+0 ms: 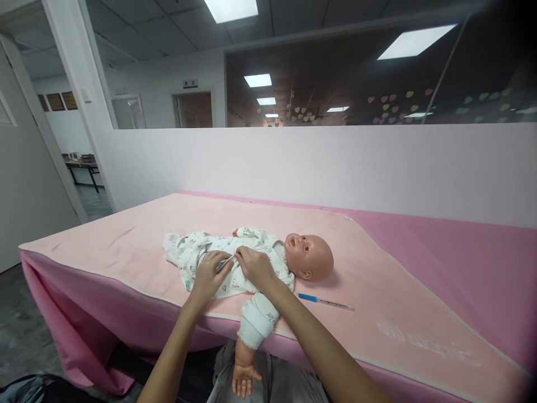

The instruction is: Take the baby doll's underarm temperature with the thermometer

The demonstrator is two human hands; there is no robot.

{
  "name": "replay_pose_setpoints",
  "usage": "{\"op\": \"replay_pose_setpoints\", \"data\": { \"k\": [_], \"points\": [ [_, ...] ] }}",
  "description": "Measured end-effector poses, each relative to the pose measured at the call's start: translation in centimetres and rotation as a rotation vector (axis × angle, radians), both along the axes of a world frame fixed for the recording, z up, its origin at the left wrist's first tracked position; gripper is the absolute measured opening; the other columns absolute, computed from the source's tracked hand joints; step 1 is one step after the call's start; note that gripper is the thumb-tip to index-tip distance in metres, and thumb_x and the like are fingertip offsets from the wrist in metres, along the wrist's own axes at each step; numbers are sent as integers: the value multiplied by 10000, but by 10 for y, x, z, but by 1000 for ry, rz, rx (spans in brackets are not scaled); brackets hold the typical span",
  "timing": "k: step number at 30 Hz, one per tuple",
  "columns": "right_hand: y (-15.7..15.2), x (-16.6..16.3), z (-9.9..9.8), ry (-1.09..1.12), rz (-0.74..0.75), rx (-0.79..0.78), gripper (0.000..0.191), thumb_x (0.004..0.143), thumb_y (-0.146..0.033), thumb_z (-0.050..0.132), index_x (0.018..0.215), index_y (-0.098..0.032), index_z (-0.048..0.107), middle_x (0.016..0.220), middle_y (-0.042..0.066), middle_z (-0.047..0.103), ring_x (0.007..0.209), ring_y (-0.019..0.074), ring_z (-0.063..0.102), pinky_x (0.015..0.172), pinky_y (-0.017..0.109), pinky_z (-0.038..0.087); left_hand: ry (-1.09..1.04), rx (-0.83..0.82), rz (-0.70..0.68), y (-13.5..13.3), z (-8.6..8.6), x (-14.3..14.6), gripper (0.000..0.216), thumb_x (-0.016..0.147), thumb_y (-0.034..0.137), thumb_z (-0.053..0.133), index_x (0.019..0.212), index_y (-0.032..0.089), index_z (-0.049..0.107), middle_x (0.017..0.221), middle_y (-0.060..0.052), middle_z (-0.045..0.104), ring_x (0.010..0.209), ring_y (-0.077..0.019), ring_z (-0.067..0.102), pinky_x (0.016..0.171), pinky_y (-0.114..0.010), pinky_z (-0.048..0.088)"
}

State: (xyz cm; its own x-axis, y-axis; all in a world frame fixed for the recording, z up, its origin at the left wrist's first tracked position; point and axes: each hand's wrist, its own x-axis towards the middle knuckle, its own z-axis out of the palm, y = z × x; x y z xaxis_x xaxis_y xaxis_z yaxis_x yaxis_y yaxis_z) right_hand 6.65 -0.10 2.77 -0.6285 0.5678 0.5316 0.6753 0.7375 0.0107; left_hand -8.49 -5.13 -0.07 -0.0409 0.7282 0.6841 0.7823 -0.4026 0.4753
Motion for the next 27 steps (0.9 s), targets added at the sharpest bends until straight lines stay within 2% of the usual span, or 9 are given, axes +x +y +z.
{"op": "replay_pose_setpoints", "data": {
  "k": [6, 14, 18, 21, 27],
  "points": [
    [1, 1, -1, 15, 19, 3, 215, 923, -276, 328, 952, -188, 521, 860, 30, 638, 711, 126, 593, 538, 213, 319, 83, -1, 35, 2, -2, -1, 197, 833, 352, 465, 946, 241, 582, 994, -24, 588, 951, -203, 507, 839, -359, 390],
    [2, 0, -5, 45, 28, 34, 205, 918, -249, 336, 953, -182, 526, 857, 30, 631, 704, 123, 589, 534, 219, 328, 129, 25, 96, 0, 0, 4, 132, 823, 315, 466, 875, 211, 527, 940, -33, 576, 895, -206, 510, 796, -354, 391],
    [1, 1, -1, 111, 86, 7, 209, 908, -259, 355, 986, -191, 537, 892, 28, 625, 737, 113, 582, 575, 209, 351, 188, 44, 142, -2, 1, 9, 109, 829, 279, 442, 863, 197, 506, 910, -43, 572, 863, -206, 509, 781, -357, 385],
    [-1, 3, 1, 112, 126, 5, 214, 894, -305, 388, 980, -201, 554, 893, 23, 613, 737, 110, 570, 579, 204, 351, 185, 42, 121, -2, 1, 9, 115, 847, 275, 419, 877, 198, 500, 902, -38, 571, 855, -195, 507, 772, -347, 385],
    [-1, 2, -1, 94, 96, 7, 237, 898, -313, 374, 878, -190, 576, 848, 20, 600, 715, 108, 562, 559, 201, 341, 158, 34, 82, 0, -1, 6, 142, 865, 315, 406, 885, 205, 494, 907, -31, 570, 858, -185, 510, 768, -337, 386]
  ]
}}
